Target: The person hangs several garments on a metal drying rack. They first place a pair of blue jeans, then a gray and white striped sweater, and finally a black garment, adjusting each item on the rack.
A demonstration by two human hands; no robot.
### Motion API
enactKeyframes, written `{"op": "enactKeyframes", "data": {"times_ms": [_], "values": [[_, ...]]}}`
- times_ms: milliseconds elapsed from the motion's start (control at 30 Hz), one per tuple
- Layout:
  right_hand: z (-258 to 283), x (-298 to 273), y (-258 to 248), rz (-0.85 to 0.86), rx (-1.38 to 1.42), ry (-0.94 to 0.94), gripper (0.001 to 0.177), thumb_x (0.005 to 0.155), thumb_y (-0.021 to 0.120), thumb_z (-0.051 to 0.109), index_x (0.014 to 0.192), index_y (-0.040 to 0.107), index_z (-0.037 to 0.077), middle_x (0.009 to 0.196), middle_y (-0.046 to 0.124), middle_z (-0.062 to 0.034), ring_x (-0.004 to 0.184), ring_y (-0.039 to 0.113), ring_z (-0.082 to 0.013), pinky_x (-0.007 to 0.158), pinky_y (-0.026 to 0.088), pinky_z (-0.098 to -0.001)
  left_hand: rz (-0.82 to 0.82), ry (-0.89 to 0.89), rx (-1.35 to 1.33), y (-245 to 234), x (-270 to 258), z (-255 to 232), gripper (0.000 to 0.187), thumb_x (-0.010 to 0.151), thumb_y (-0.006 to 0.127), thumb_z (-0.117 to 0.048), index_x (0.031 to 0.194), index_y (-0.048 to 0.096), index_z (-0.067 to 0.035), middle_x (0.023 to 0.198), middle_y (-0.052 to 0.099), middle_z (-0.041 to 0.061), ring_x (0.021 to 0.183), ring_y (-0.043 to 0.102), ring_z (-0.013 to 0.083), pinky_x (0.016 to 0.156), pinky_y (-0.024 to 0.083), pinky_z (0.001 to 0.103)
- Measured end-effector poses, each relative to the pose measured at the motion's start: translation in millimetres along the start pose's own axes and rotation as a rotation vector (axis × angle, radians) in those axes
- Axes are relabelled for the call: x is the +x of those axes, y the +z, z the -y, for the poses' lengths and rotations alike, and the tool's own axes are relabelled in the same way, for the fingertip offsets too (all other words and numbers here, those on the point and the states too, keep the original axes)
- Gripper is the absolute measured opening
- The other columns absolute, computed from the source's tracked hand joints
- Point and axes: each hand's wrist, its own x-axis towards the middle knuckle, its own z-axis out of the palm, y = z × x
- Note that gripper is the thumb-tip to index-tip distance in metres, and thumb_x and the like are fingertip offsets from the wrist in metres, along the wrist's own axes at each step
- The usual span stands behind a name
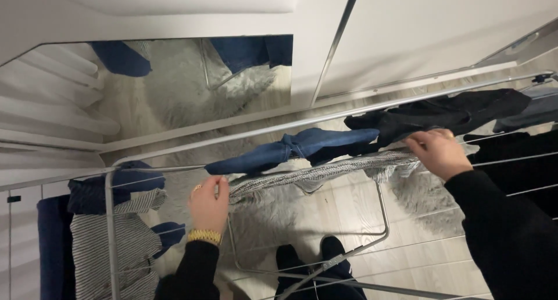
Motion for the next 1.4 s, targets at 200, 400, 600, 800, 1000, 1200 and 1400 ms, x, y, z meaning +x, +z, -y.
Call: {"op": "enactKeyframes", "data": {"times_ms": [200, 400, 600, 800, 1000, 1200, 1400], "values": [[-34.8, 2.3, 31.0, 0.097, -0.54, -0.069, 0.049, 0.11, 0.026, 0.046, 0.115, 0.067, 0.021, 0.093, 0.08, -0.0071, 0.101, 0.074, -0.0326, 0.098, 0.053, -0.0453, 0.353, -0.198, 0.214, 12.3, 11.5, -4.0, 0.053, 0.104, 0.031, -0.044, 0.112, 0.076, -0.018, 0.094, 0.08, 0.005, 0.103, 0.072, 0.023, 0.124, 0.018, 0.053], [-20.5, -1.8, 16.7, 0.143, -0.054, 0.223, 0.062, 0.103, 0.032, 0.062, 0.122, 0.079, 0.025, 0.118, 0.079, -0.0115, 0.125, 0.064, -0.0309, 0.126, 0.02, -0.0491, 0.398, -0.235, 0.417, 19.4, 10.9, -1.7, 0.08, 0.099, 0.024, -0.064, 0.099, 0.082, -0.008, 0.112, 0.075, 0.02, 0.127, 0.058, 0.0383, 0.126, 0.019, 0.052], [-45.5, -2.8, 31.0, -0.031, 0.325, 0.189, 0.046, 0.097, 0.062, 0.052, 0.107, 0.083, 0.013, 0.111, 0.08, -0.0095, 0.112, 0.067, -0.0284, 0.122, 0.02, -0.0451, 0.466, -0.301, 0.271, -2.5, 10.5, -16.8, 0.055, 0.095, 0.039, -0.058, 0.1, 0.079, -0.02, 0.101, 0.079, 0.006, 0.118, 0.066, 0.027, 0.13, 0.005, 0.056], [-12.4, -57.9, -12.1, -0.13, 0.77, 0.337, 0.026, 0.098, 0.072, 0.029, 0.108, 0.075, 0.005, 0.121, 0.067, -0.0104, 0.118, 0.059, -0.0248, 0.107, 0.04, -0.0408, 0.029, -0.203, -0.331, 0.8, -26.9, 35.8, 0.042, 0.084, 0.075, -0.042, 0.107, 0.08, -0.007, 0.114, 0.077, 0.008, 0.111, 0.068, 0.0219, 0.099, 0.049, 0.037], [-29.7, -89.4, -19.5, -0.085, 0.73, 0.285, 0.026, 0.1, 0.068, 0.025, 0.109, 0.076, 0.002, 0.117, 0.069, -0.0119, 0.111, 0.061, -0.0248, 0.098, 0.042, -0.0397, 0.013, -0.248, -0.18, -20.6, -57.3, 96.6, 0.044, 0.085, 0.072, -0.046, 0.108, 0.082, -0.01, 0.115, 0.077, 0.008, 0.116, 0.065, 0.0258, 0.104, 0.047, 0.044], [-74.5, -75.8, 37.5, -0.055, 0.476, 0.202, 0.031, 0.095, 0.073, 0.028, 0.114, 0.079, 0.003, 0.122, 0.073, -0.0118, 0.121, 0.059, -0.0269, 0.105, 0.043, -0.0409, 0.089, -0.308, 0.04, -19.3, -55.2, 108.1, 0.052, 0.083, 0.064, -0.061, 0.112, 0.082, -0.022, 0.11, 0.079, -0.002, 0.11, 0.069, 0.02, 0.106, 0.038, 0.042], [-34.3, -79.8, 18.9, 0.027, 0.358, 0.26, 0.045, 0.095, 0.07, 0.033, 0.129, 0.074, 0.003, 0.136, 0.069, -0.0174, 0.126, 0.062, -0.033, 0.108, 0.046, -0.0461, 0.145, -0.369, 0.167, -17.8, -56.7, 87.2, 0.043, 0.088, 0.06, -0.058, 0.115, 0.079, -0.03, 0.109, 0.078, 0.005, 0.124, 0.059, 0.0288, 0.12, 0.021, 0.05]]}}
